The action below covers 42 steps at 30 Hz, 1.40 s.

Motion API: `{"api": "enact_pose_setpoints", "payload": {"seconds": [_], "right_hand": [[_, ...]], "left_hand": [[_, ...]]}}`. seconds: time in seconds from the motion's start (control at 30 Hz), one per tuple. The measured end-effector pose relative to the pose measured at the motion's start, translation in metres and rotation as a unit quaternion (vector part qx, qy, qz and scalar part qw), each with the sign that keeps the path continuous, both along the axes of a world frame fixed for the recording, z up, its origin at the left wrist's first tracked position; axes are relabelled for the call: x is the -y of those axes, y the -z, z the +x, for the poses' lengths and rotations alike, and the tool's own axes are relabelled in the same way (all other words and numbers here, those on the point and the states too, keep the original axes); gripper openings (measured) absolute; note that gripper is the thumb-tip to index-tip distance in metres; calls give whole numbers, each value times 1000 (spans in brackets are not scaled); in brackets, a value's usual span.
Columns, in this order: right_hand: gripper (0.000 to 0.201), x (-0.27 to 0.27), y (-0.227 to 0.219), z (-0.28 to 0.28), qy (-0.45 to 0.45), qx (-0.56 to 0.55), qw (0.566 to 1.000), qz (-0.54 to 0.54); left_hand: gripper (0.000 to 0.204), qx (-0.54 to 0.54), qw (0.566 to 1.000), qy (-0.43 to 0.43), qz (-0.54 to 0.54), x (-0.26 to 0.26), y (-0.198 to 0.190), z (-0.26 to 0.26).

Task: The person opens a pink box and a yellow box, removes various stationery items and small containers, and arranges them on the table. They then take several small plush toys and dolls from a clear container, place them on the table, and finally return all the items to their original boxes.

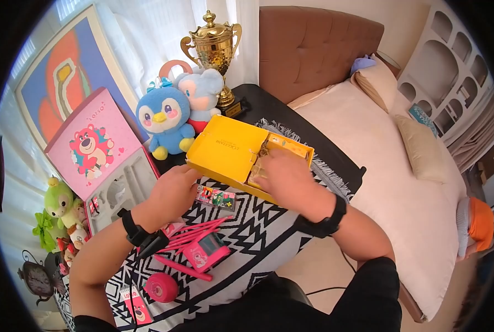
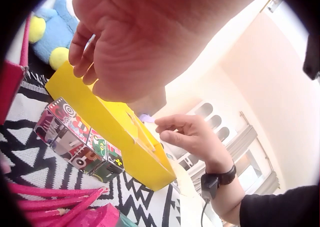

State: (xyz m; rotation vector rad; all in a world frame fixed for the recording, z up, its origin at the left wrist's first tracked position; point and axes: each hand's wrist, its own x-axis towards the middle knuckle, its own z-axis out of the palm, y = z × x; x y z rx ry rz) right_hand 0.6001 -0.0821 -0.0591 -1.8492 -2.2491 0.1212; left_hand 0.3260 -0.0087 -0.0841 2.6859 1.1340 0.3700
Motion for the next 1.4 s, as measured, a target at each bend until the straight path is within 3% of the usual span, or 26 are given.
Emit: {"api": "enact_pose_setpoints", "payload": {"seconds": [0.07,0.17,0.37,0.6,0.87,0.97,1.07,1.13,1.2,1.3,1.4], "right_hand": [[42,2,4,22,40,68,995,-64],[47,-4,21,35,34,72,986,-148],[61,-11,24,34,24,59,983,-172],[76,-19,25,40,30,22,984,-177],[85,-6,2,55,35,-62,994,-81],[85,14,-13,43,25,-93,995,-3],[82,52,-23,17,-55,-91,994,-13],[79,76,-9,-1,-119,-62,987,-83],[79,81,14,-10,-126,-36,986,-99],[75,80,36,-20,-97,30,991,-90],[69,74,49,-26,-80,34,992,-96]], "left_hand": [[25,0,999,47,7,-1,-1,10],[29,-3,993,115,39,-1,7,30],[37,-33,985,148,83,0,18,53],[44,-68,987,144,32,-3,16,53],[46,-75,986,147,12,-6,15,51],[38,-32,985,165,32,-12,17,44],[28,-23,988,150,-7,-14,8,30],[23,7,987,156,-26,-3,1,17],[32,-49,988,143,-42,3,6,11],[51,-144,980,134,17,10,16,10],[51,-79,988,131,24,7,28,11]]}}
